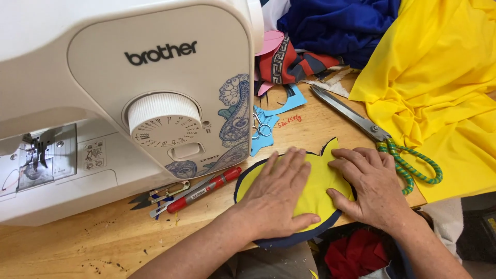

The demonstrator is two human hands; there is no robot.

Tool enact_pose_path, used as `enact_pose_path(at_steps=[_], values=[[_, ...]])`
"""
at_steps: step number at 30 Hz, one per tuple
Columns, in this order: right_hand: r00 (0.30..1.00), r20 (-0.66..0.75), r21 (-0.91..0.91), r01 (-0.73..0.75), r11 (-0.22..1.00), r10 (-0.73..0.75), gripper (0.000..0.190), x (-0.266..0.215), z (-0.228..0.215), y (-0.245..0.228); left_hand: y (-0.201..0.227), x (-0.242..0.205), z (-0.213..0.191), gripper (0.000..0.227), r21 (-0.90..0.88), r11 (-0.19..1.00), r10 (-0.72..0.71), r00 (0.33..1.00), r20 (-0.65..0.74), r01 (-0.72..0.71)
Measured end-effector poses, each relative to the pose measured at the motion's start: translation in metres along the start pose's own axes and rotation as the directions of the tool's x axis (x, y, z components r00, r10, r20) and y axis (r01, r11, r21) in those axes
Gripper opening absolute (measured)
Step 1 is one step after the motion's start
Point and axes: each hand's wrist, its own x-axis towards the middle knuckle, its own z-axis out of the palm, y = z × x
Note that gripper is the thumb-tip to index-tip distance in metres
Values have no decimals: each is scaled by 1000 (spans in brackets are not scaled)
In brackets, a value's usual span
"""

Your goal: Cutting yellow fabric strips and aligning them onto a blue fabric base in preparation for sewing.

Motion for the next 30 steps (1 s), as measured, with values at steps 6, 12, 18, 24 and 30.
enact_pose_path(at_steps=[6,12,18,24,30], values=[[998,57,56,4,998,-7,55,-2,-5,9,21,-55,-9,64,-6,985,163,931,-326,-174],[997,72,440,-37,897,6,43,-10,-33,17,28,-89,0,26,-27,991,112,909,-402,-135],[969,-45,417,-202,886,242,19,-50,-36,-15,29,-75,0,27,29,985,162,877,-452,-168],[970,-132,230,-170,958,204,23,-63,-12,-19,28,-57,3,22,26,975,214,910,-355,-219],[954,-6,548,-248,799,300,11,-60,-16,-7,26,-56,11,18,58,979,202,925,-321,-194]])
